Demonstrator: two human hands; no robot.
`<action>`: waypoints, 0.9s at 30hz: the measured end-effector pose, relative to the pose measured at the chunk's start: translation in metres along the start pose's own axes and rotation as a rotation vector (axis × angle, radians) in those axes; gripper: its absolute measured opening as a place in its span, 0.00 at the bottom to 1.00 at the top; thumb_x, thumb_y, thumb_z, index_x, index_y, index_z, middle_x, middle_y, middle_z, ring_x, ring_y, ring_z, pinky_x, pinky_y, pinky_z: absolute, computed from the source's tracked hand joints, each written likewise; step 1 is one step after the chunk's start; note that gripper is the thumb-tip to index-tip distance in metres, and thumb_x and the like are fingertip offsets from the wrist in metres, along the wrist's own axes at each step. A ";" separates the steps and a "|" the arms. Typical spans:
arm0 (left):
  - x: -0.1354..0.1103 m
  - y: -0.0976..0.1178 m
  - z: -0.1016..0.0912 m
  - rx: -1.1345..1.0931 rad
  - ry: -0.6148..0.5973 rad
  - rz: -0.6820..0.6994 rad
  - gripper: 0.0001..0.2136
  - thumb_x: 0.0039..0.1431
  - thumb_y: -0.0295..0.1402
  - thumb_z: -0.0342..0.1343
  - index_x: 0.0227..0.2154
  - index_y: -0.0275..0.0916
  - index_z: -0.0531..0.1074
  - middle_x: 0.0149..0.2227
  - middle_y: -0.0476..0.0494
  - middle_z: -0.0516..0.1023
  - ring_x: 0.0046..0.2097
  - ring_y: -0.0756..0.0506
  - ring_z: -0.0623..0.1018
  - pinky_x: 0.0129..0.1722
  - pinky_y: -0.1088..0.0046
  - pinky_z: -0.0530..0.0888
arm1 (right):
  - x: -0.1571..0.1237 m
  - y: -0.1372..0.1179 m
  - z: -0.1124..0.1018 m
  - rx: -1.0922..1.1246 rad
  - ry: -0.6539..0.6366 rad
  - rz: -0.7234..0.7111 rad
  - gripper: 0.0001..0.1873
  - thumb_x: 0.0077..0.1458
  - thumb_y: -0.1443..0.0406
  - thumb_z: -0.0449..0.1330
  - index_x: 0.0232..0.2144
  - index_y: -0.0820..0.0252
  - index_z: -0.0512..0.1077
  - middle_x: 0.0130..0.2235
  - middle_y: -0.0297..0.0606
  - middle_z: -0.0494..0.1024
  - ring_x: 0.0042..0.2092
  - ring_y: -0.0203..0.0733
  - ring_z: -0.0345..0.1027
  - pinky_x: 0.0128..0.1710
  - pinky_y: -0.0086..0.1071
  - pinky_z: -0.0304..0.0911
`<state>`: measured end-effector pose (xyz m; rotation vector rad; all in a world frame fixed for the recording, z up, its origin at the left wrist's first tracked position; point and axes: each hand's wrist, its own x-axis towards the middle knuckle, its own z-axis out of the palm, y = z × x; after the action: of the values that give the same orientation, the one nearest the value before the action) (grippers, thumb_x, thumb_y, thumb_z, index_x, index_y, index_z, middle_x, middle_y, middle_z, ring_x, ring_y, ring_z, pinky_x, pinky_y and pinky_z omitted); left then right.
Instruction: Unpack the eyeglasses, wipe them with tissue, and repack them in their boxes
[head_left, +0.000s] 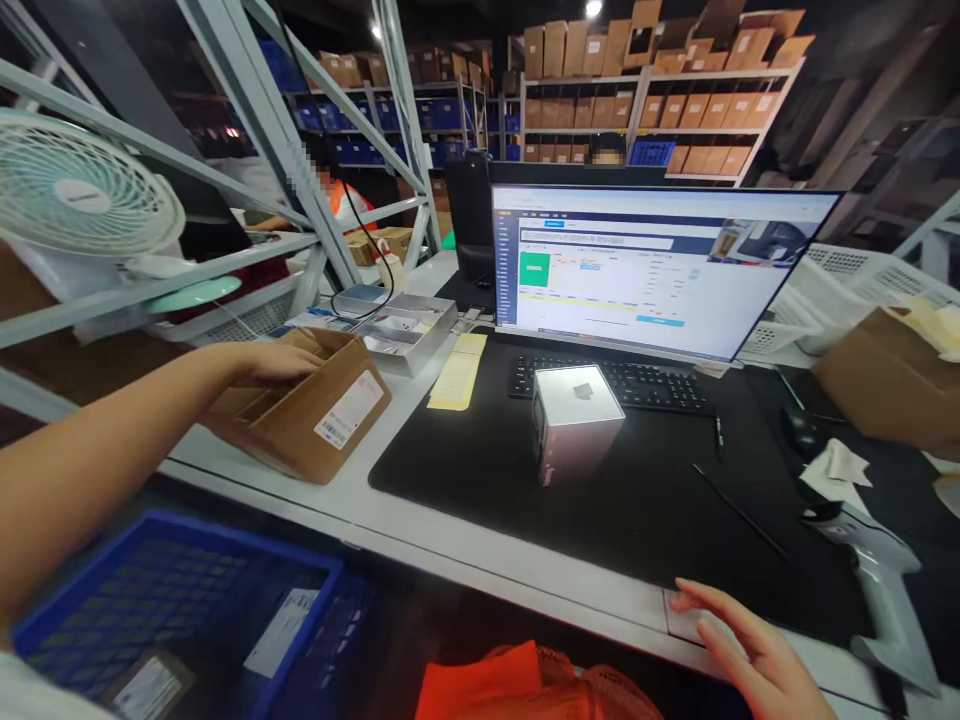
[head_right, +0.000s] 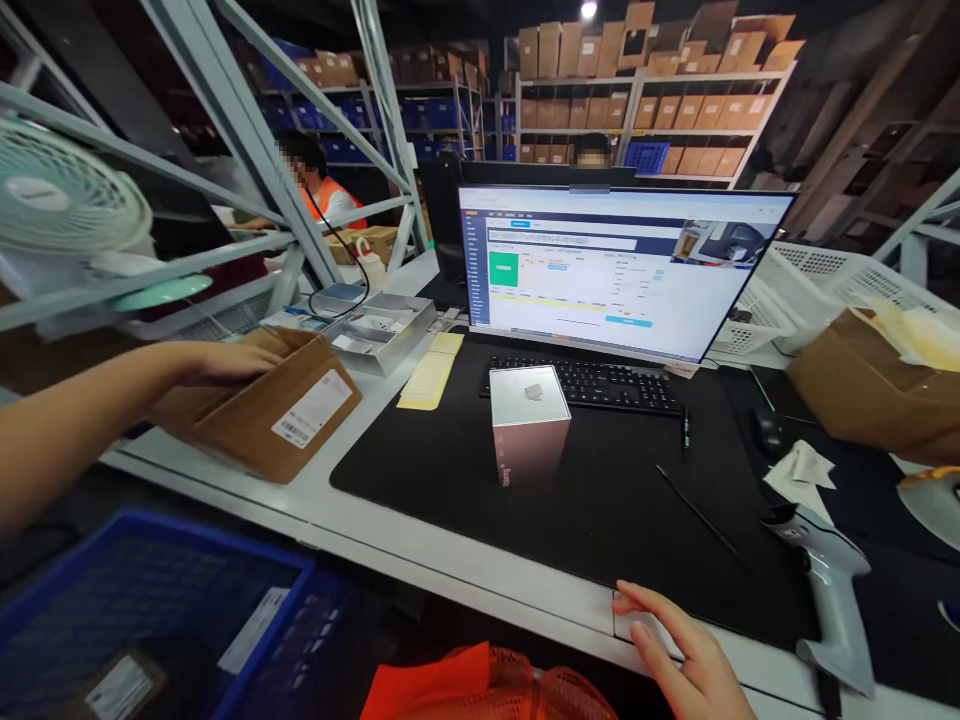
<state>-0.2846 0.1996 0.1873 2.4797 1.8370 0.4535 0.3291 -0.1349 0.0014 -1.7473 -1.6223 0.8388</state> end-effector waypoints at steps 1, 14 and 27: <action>0.003 -0.009 -0.003 0.017 -0.122 -0.048 0.42 0.39 0.75 0.48 0.25 0.32 0.75 0.26 0.47 0.79 0.34 0.46 0.78 0.44 0.58 0.78 | 0.000 -0.003 -0.004 -0.021 0.010 -0.007 0.24 0.62 0.47 0.55 0.53 0.50 0.77 0.49 0.40 0.82 0.53 0.49 0.76 0.54 0.37 0.72; -0.033 0.252 0.139 -0.631 -0.064 0.414 0.63 0.40 0.51 0.72 0.71 0.40 0.36 0.72 0.28 0.43 0.71 0.28 0.51 0.68 0.43 0.53 | 0.162 -0.208 -0.031 -0.426 0.209 -0.655 0.16 0.66 0.64 0.52 0.50 0.61 0.74 0.46 0.47 0.77 0.48 0.48 0.72 0.49 0.39 0.67; -0.031 0.276 0.180 -0.536 0.069 0.503 0.52 0.41 0.39 0.71 0.69 0.47 0.49 0.62 0.35 0.63 0.63 0.30 0.65 0.63 0.46 0.62 | 0.169 -0.148 -0.077 -0.365 -0.184 -0.112 0.20 0.65 0.51 0.52 0.28 0.57 0.66 0.32 0.41 0.76 0.32 0.42 0.67 0.34 0.34 0.59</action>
<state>0.0089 0.1137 0.0607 2.5048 0.9017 0.9113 0.3075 0.0427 0.1572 -1.8397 -2.0815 0.6994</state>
